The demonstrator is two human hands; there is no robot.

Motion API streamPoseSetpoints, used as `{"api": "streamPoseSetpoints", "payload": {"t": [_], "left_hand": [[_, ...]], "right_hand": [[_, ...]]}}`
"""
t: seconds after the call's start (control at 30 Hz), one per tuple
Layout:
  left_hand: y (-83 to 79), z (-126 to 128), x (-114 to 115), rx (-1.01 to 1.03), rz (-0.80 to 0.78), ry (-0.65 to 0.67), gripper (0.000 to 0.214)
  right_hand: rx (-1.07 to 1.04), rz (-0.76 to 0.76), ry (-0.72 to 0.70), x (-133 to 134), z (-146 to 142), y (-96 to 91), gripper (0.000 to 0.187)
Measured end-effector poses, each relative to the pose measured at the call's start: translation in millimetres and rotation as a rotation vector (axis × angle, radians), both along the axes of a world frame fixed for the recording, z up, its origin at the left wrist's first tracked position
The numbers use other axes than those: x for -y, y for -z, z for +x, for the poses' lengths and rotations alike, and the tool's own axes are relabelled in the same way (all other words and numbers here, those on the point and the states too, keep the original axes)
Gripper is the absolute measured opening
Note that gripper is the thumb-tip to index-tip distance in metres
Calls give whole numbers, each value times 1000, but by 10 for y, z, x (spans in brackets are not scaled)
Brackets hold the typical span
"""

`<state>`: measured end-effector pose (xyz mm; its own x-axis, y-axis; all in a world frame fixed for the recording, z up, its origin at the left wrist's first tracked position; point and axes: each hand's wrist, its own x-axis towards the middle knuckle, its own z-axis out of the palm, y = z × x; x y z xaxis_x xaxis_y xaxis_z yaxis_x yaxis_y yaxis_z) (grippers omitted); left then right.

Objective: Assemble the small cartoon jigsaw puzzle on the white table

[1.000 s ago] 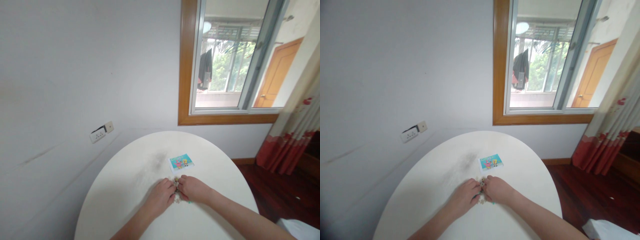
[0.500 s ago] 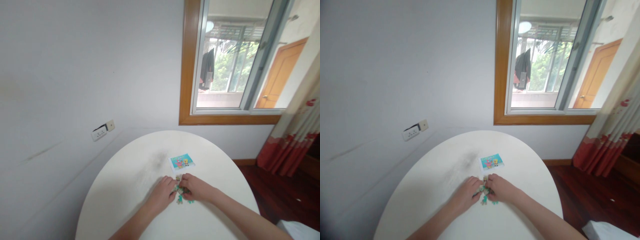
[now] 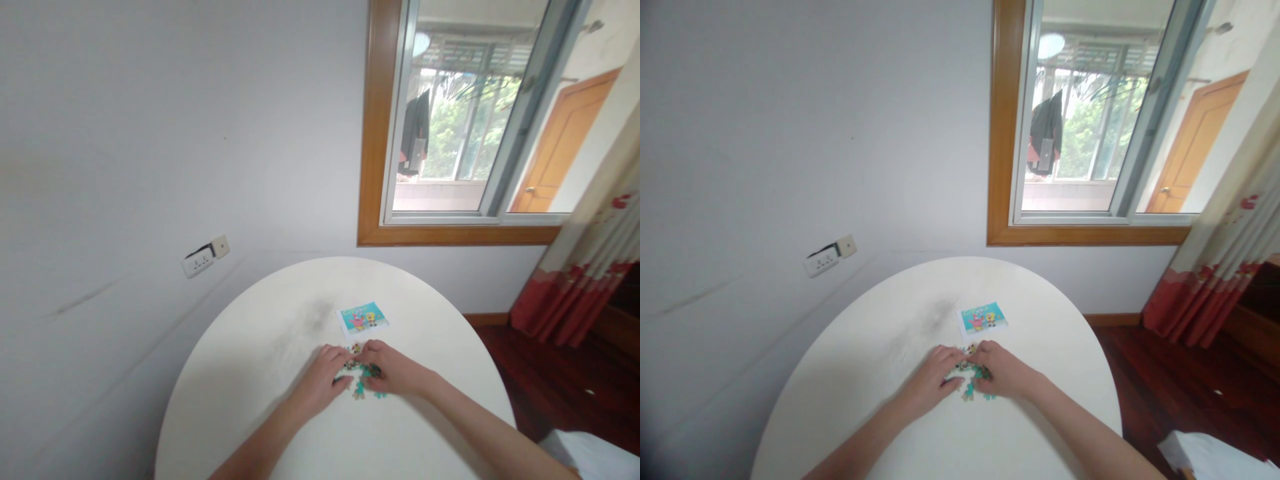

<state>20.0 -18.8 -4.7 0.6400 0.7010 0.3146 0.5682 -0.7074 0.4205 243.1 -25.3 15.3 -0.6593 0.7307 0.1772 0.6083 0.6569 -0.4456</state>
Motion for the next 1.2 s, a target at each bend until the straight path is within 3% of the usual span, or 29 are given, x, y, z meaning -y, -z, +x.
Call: {"api": "streamPoseSetpoints", "payload": {"t": [0.17, 0.37, 0.5, 0.63, 0.8, 0.97, 1.2], "left_hand": [[-19, 84, -11, -48, -5, -63, 28], [34, 106, -19, -71, 37, -115, 28], [42, 77, -55, 80, -22, -152, 30], [-27, -38, -78, 248, -114, -177, 25], [-106, -381, 70, 176, -124, -127, 25], [5, -690, 316, 13, -143, -79, 46], [122, -608, 284, -79, 43, -79, 39]], "right_hand": [[64, -20, 141, -14, -104, 47, 19], [176, 42, 182, -130, -269, 157, 21], [209, 56, 245, -171, -341, 147, 28], [62, -85, 303, -215, -274, 107, 24], [-69, -182, 233, -129, -34, -24, 27], [72, -50, 30, 74, 63, -140, 41], [161, 23, 113, 66, -227, 62, 33]]}}
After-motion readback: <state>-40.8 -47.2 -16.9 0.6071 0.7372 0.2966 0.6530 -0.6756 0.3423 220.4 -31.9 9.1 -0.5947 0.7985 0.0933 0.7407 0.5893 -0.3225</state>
